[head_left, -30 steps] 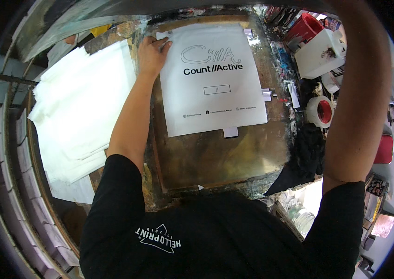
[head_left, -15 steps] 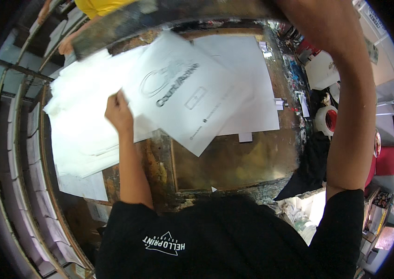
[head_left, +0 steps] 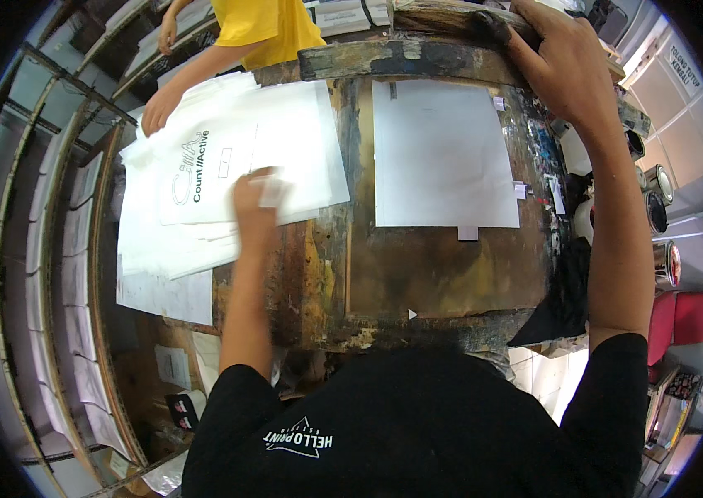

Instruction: The person performs screen printing by placing sheets of paper onto a workbench, lowering a mesh screen, and using a squeegee to spread ink across the screen. They repeat the process for multiple sheets, lifting the screen after each print and stacking the finished papers to the side.

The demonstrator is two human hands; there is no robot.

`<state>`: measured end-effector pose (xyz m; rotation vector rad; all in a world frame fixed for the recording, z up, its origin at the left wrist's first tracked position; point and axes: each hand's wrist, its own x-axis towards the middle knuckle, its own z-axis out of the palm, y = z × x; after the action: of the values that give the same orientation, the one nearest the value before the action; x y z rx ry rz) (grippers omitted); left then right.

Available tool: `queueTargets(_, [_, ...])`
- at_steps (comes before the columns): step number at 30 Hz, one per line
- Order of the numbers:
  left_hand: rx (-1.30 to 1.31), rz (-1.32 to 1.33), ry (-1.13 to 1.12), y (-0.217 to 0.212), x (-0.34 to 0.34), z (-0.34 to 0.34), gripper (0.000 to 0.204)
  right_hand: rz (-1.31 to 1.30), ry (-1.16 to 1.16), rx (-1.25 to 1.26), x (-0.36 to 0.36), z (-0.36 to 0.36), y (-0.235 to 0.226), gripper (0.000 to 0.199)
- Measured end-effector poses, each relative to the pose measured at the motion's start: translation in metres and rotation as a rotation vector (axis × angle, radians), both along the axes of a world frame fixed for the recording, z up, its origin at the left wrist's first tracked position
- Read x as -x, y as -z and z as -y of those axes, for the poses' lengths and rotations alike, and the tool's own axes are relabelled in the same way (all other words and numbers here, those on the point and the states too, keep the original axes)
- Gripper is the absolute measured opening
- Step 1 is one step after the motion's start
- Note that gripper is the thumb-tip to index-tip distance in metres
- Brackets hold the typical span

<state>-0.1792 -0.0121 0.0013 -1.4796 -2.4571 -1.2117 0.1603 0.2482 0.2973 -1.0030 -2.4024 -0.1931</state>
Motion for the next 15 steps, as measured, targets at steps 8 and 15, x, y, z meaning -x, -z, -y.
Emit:
queueTargets(8, [0.481,-0.401,0.485,0.018,-0.156,-0.084,0.124,0.02,-0.111,-0.001,0.0,-0.02,0.008,0.064])
queueTargets(15, [0.371,-0.356,0.648,0.03,-0.29,-0.155,0.128,0.074,-0.291,0.076,-0.007,-0.025,-0.012,0.059])
